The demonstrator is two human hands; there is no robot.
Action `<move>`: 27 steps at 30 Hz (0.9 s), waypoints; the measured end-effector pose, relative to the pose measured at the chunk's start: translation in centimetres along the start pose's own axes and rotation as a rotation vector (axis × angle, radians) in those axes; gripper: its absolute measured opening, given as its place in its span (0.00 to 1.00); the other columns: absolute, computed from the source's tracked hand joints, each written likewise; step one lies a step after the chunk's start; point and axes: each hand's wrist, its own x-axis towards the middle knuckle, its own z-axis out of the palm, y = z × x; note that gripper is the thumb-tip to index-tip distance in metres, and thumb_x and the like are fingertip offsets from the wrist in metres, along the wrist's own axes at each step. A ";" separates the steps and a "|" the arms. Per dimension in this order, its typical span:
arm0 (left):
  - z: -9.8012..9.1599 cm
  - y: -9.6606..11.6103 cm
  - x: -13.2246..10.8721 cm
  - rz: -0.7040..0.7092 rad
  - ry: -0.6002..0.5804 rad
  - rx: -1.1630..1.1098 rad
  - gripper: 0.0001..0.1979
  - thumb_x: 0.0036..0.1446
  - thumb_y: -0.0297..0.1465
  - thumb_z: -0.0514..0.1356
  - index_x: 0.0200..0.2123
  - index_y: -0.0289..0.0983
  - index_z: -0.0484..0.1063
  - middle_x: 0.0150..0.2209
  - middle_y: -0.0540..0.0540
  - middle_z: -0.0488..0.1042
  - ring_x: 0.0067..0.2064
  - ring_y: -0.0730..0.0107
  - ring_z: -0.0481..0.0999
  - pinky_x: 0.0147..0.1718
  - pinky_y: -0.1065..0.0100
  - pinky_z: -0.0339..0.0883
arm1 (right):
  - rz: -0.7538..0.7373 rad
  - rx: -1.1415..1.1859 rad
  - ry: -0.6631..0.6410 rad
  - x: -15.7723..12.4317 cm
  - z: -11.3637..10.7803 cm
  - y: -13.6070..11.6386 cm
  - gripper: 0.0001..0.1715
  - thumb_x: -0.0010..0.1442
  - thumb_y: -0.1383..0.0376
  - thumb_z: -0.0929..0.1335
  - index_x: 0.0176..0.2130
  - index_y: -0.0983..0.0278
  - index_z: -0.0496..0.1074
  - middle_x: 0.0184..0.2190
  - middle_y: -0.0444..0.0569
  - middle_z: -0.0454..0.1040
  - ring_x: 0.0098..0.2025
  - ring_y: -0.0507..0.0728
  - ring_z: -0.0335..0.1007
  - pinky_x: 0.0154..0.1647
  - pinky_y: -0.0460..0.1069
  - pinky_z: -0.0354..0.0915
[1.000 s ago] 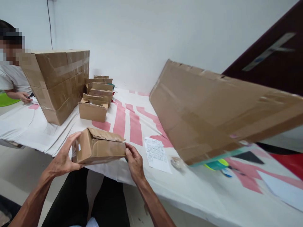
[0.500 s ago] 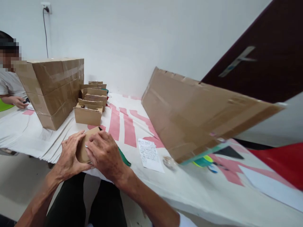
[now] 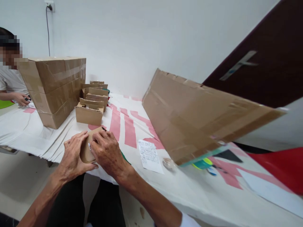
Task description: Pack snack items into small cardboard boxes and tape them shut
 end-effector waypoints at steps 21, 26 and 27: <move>0.0 0.6 -0.3 -0.027 0.024 0.023 0.52 0.40 0.36 0.78 0.67 0.39 0.60 0.67 0.31 0.69 0.68 0.37 0.68 0.63 0.44 0.59 | 0.024 -0.003 -0.016 -0.2 0.6 -0.5 0.15 0.70 0.72 0.65 0.31 0.63 0.73 0.35 0.52 0.76 0.44 0.61 0.65 0.48 0.56 0.62; 0.0 0.8 -0.2 -0.032 0.011 0.011 0.51 0.40 0.35 0.78 0.66 0.39 0.59 0.67 0.30 0.69 0.68 0.37 0.67 0.62 0.44 0.58 | 0.031 -0.006 -0.038 -0.2 0.8 -0.5 0.14 0.69 0.73 0.65 0.32 0.63 0.74 0.35 0.52 0.76 0.44 0.62 0.65 0.48 0.56 0.62; 0.0 0.9 -0.2 -0.036 0.010 0.008 0.51 0.40 0.35 0.78 0.66 0.39 0.60 0.67 0.30 0.70 0.68 0.37 0.68 0.62 0.44 0.58 | 0.029 -0.011 -0.039 -0.1 0.8 -0.5 0.14 0.69 0.73 0.65 0.32 0.63 0.73 0.35 0.52 0.75 0.44 0.62 0.65 0.48 0.56 0.62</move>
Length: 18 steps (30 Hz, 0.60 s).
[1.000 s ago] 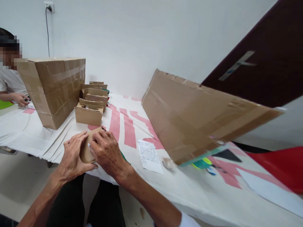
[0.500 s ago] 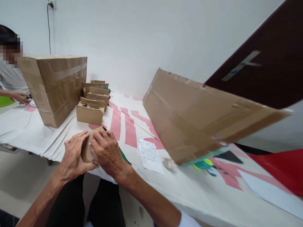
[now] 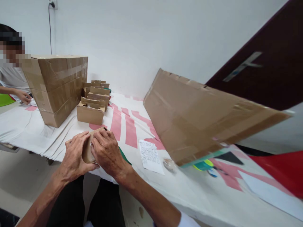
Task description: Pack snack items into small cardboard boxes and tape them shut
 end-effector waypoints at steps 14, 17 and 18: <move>0.1 0.3 -0.2 0.003 0.023 0.011 0.48 0.42 0.35 0.76 0.65 0.38 0.61 0.66 0.30 0.70 0.68 0.39 0.68 0.62 0.45 0.58 | -0.018 0.009 -0.012 -0.1 -0.2 -0.2 0.13 0.69 0.72 0.65 0.34 0.63 0.74 0.35 0.53 0.75 0.44 0.62 0.65 0.49 0.57 0.62; 0.1 0.2 -0.2 0.005 0.021 0.020 0.48 0.43 0.35 0.76 0.66 0.38 0.61 0.66 0.30 0.70 0.68 0.38 0.68 0.63 0.44 0.57 | 0.013 0.050 0.001 -0.3 -0.3 -0.1 0.12 0.70 0.71 0.65 0.35 0.63 0.74 0.38 0.53 0.76 0.44 0.62 0.66 0.48 0.56 0.63; 0.2 0.3 -0.2 0.004 0.014 0.021 0.49 0.43 0.35 0.76 0.67 0.38 0.60 0.67 0.30 0.69 0.68 0.37 0.68 0.63 0.43 0.57 | 0.034 0.058 0.011 -0.4 -0.4 -0.1 0.11 0.70 0.71 0.65 0.37 0.63 0.75 0.39 0.53 0.77 0.44 0.61 0.67 0.48 0.56 0.63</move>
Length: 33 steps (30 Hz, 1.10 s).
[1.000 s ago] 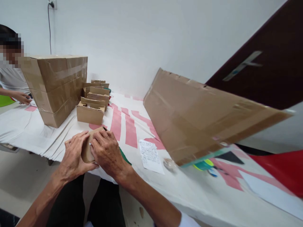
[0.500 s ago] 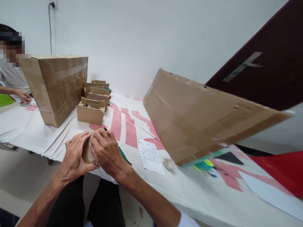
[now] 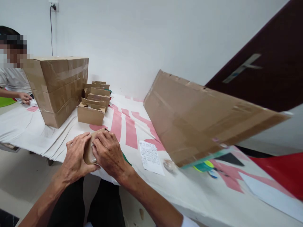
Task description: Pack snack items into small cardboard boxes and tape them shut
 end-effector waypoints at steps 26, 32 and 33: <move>-0.1 0.5 -0.4 -0.006 -0.024 0.016 0.48 0.44 0.33 0.74 0.67 0.38 0.60 0.68 0.30 0.68 0.69 0.37 0.66 0.63 0.42 0.58 | -0.026 -0.013 -0.010 -0.2 -0.8 0.1 0.12 0.67 0.74 0.68 0.32 0.62 0.75 0.35 0.50 0.76 0.42 0.60 0.66 0.48 0.54 0.63; 0.2 0.4 -0.5 0.004 -0.033 0.018 0.48 0.44 0.34 0.74 0.68 0.37 0.59 0.68 0.30 0.67 0.70 0.37 0.65 0.63 0.42 0.57 | -0.003 -0.119 -0.089 0.2 -0.9 -0.1 0.13 0.68 0.74 0.66 0.33 0.62 0.74 0.34 0.51 0.75 0.42 0.61 0.65 0.45 0.55 0.62; 0.2 0.4 -0.5 0.002 -0.032 0.018 0.48 0.44 0.34 0.74 0.68 0.38 0.59 0.69 0.30 0.67 0.70 0.37 0.65 0.63 0.42 0.56 | -0.006 -0.139 -0.093 0.2 -0.9 -0.1 0.13 0.68 0.75 0.66 0.34 0.62 0.75 0.35 0.52 0.75 0.42 0.62 0.65 0.45 0.55 0.62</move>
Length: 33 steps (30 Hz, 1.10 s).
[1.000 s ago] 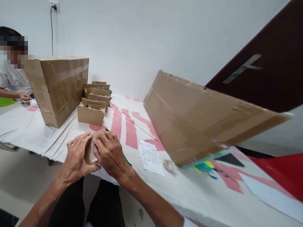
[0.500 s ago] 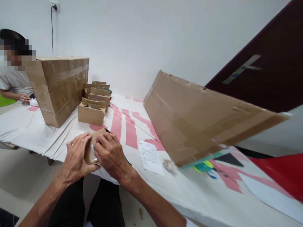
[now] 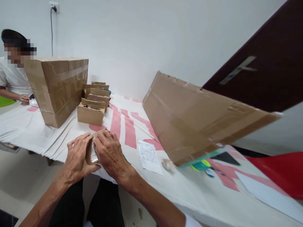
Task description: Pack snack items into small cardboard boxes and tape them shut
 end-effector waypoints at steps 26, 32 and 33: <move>0.0 0.3 -0.1 0.012 0.058 0.046 0.44 0.48 0.35 0.72 0.66 0.36 0.59 0.67 0.30 0.70 0.68 0.40 0.68 0.60 0.45 0.58 | -0.029 -0.029 0.026 -0.4 0.6 -0.4 0.13 0.70 0.74 0.63 0.36 0.63 0.73 0.34 0.53 0.73 0.40 0.62 0.64 0.43 0.56 0.60; -0.1 0.4 -0.1 0.002 0.030 0.044 0.44 0.47 0.32 0.71 0.66 0.36 0.59 0.67 0.30 0.69 0.68 0.40 0.67 0.61 0.45 0.57 | -0.023 0.100 0.043 -0.5 -0.2 0.3 0.09 0.72 0.69 0.65 0.40 0.63 0.75 0.37 0.52 0.76 0.43 0.61 0.67 0.47 0.55 0.63; -0.1 0.4 -0.1 0.002 0.031 0.044 0.44 0.46 0.32 0.71 0.66 0.36 0.59 0.67 0.30 0.69 0.68 0.40 0.67 0.61 0.45 0.57 | -0.035 0.105 0.045 -0.6 -0.3 0.3 0.09 0.72 0.69 0.66 0.40 0.64 0.76 0.36 0.52 0.75 0.43 0.61 0.67 0.46 0.55 0.63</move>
